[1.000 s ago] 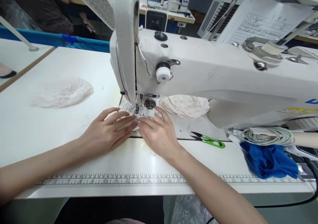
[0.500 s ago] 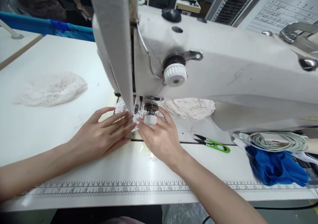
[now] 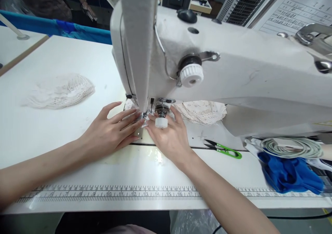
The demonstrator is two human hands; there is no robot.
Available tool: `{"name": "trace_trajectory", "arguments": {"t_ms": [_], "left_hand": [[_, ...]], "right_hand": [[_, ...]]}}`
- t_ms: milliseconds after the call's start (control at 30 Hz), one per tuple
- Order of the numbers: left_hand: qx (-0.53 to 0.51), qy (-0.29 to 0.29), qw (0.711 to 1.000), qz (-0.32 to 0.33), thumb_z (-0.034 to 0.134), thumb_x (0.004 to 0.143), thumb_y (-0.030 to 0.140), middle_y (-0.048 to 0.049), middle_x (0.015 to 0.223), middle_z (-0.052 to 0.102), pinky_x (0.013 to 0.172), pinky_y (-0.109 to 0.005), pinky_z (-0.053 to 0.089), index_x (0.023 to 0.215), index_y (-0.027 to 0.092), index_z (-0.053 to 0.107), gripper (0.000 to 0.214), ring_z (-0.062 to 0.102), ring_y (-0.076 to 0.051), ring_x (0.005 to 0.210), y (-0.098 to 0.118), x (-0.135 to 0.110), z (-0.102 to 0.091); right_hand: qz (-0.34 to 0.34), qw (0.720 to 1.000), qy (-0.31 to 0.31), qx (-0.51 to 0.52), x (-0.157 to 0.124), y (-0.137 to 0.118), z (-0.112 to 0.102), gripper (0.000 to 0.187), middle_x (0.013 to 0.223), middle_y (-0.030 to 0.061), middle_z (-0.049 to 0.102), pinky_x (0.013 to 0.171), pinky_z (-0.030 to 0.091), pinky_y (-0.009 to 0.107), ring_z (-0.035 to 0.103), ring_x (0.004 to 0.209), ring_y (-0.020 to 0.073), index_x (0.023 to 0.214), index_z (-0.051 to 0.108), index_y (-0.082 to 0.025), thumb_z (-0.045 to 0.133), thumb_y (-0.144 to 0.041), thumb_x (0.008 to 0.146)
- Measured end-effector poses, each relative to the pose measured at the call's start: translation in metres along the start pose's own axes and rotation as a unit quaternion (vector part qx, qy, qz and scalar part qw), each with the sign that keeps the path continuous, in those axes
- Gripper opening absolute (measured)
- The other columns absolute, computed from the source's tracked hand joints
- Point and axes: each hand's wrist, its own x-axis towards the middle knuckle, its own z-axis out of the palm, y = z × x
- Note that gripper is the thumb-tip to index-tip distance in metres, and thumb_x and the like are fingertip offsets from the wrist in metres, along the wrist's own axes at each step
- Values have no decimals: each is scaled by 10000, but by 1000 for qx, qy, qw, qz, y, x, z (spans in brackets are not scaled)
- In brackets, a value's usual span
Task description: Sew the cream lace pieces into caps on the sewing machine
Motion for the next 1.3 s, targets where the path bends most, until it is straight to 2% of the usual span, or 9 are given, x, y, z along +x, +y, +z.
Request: {"name": "trace_trajectory", "arguments": {"t_ms": [167,333,633,967,1133,1300], "left_hand": [[12,17,1000,11,479,994,250,-31,1166,714,1078,-436,378,1188,169,617,252,626,-184,1152,6,-4,-3],[-7,15,1000,2,486,990,256,-47,1182,706,1117,-447,363,1192,154,614,260,643,-184,1137,6,-4,-5],[-20,30,999,2,494,986,273,-69,1138,722,1134,-475,359,1166,132,637,269,671,-196,1091,3,0,-3],[-41,6,999,-17,469,994,331,-113,1196,688,1125,-521,371,1204,119,629,339,639,-231,1159,-2,3,2],[-60,-9,998,-32,460,997,337,-90,1232,669,1146,-531,344,1214,161,626,326,616,-237,1196,-4,4,3],[-56,-1,998,-28,454,1001,334,-111,1224,671,1123,-531,360,1212,128,621,339,620,-249,1189,-3,3,4]], "right_hand": [[-56,998,4,-27,-5,-5,-6,161,1098,-16,741,971,486,412,679,885,183,1007,720,-169,605,-259,939],[-50,998,1,-25,-7,-6,-7,174,1076,-27,746,1004,457,406,671,928,185,1024,722,-181,593,-273,949],[-36,999,-18,-7,-5,-5,-7,213,1037,34,757,994,478,438,672,976,211,1080,717,-153,595,-257,940],[-18,999,-30,-22,-4,-2,-3,238,981,53,766,943,518,451,676,989,237,1106,713,-170,552,-267,961],[-13,999,-42,-27,-2,-1,-2,261,1075,61,746,941,525,443,667,1026,241,1127,702,-155,538,-284,971],[-13,999,-41,-30,-2,-1,-2,260,1091,60,741,960,517,452,667,1025,236,1129,700,-153,535,-277,972]]}}
